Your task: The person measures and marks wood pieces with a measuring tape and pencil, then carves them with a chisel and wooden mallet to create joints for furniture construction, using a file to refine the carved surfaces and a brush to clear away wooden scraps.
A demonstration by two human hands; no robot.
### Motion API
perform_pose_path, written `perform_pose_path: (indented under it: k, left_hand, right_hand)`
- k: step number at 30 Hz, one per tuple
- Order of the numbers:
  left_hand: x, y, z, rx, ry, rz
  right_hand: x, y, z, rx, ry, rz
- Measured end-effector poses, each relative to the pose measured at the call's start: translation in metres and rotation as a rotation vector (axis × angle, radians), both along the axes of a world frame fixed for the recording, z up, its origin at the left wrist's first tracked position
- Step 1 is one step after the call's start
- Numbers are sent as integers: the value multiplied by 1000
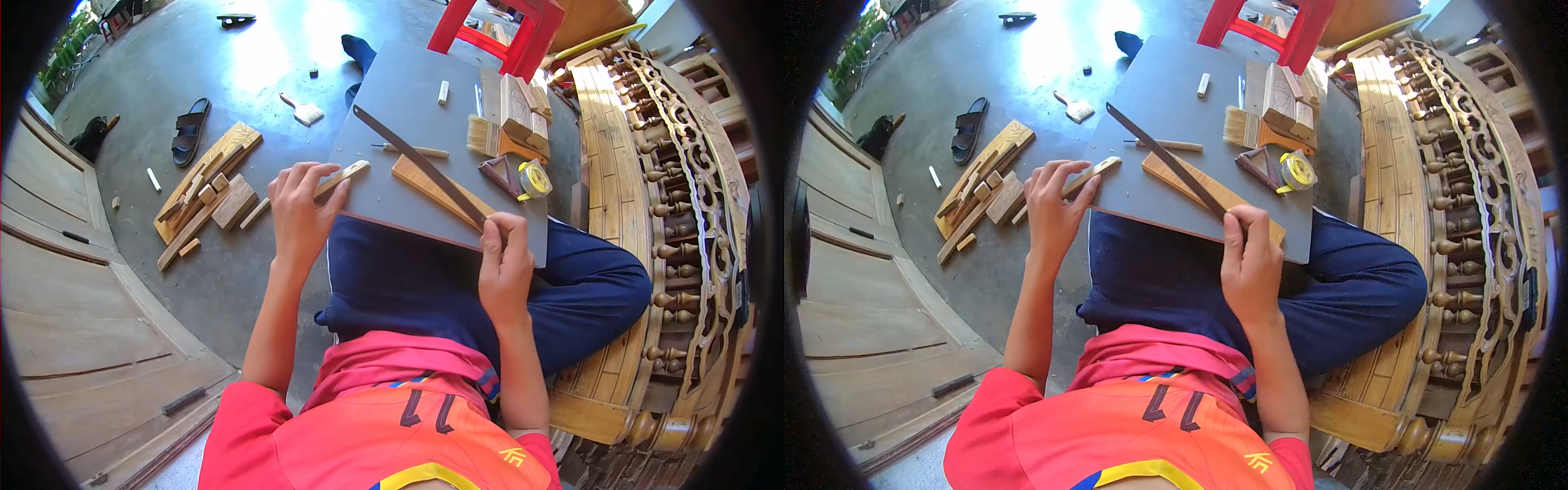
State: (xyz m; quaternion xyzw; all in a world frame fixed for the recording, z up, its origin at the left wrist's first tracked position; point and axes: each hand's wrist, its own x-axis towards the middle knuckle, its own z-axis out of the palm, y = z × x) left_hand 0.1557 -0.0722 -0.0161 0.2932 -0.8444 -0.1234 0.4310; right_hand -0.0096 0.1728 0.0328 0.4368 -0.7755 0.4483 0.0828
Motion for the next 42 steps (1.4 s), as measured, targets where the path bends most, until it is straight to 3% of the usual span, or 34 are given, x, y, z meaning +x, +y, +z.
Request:
perform_pose_path:
  k: [13, 25, 42]
  left_hand:
    - [-32, 10, -13, 53, 86, -25]
    - [-37, 10, -13, 44, 90, 15]
    - [-36, 13, -12, 53, 75, -4]
  right_hand:
    - [24, 13, -33, 22, -20, 95]
    - [17, 9, -20, 161, 338, 211]
    - [13, 10, -17, 144, 271, 267]
